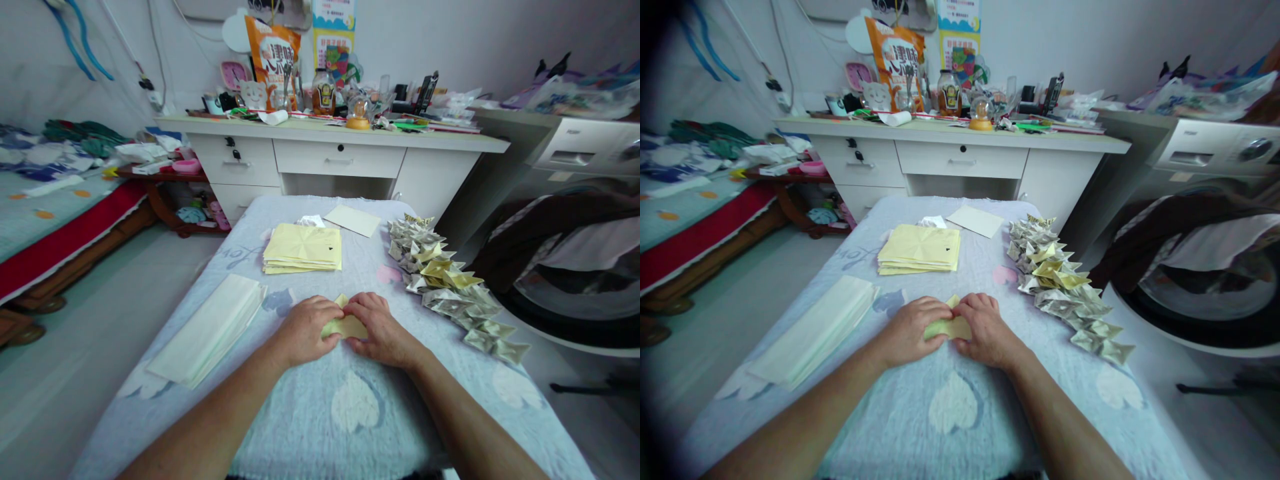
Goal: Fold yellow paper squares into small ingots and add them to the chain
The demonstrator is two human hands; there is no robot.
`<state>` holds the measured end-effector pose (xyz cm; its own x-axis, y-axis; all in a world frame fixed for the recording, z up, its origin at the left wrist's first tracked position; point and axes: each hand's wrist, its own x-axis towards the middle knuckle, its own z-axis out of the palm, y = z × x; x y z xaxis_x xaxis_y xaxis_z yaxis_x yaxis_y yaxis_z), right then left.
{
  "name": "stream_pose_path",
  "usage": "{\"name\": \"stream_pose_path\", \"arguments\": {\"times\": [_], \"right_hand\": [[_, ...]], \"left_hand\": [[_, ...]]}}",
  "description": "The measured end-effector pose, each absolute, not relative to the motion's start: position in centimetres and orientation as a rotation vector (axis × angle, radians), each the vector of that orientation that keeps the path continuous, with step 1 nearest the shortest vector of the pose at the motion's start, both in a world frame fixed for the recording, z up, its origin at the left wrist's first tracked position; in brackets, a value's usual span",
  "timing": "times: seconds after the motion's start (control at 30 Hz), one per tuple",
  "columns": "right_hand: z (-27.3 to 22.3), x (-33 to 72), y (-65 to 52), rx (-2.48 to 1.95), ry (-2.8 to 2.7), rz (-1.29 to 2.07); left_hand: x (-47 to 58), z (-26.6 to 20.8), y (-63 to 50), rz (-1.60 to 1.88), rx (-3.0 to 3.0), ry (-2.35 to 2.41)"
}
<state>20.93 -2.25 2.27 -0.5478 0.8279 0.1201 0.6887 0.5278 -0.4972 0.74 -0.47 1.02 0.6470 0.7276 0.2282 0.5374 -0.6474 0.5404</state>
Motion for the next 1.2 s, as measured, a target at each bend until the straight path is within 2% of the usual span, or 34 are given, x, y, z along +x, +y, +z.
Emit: {"name": "stream_pose_path", "arguments": {"times": [0.7,1.2], "right_hand": [[2.0,21.4,-1.9,-1.181,-2.383,0.575],[1.9,21.3,-1.8,-1.323,-2.432,0.48]], "left_hand": [[0.8,1.1,-0.4,0.649,2.381,0.962],[0.7,1.6,-1.3,0.44,2.562,1.163]]}}
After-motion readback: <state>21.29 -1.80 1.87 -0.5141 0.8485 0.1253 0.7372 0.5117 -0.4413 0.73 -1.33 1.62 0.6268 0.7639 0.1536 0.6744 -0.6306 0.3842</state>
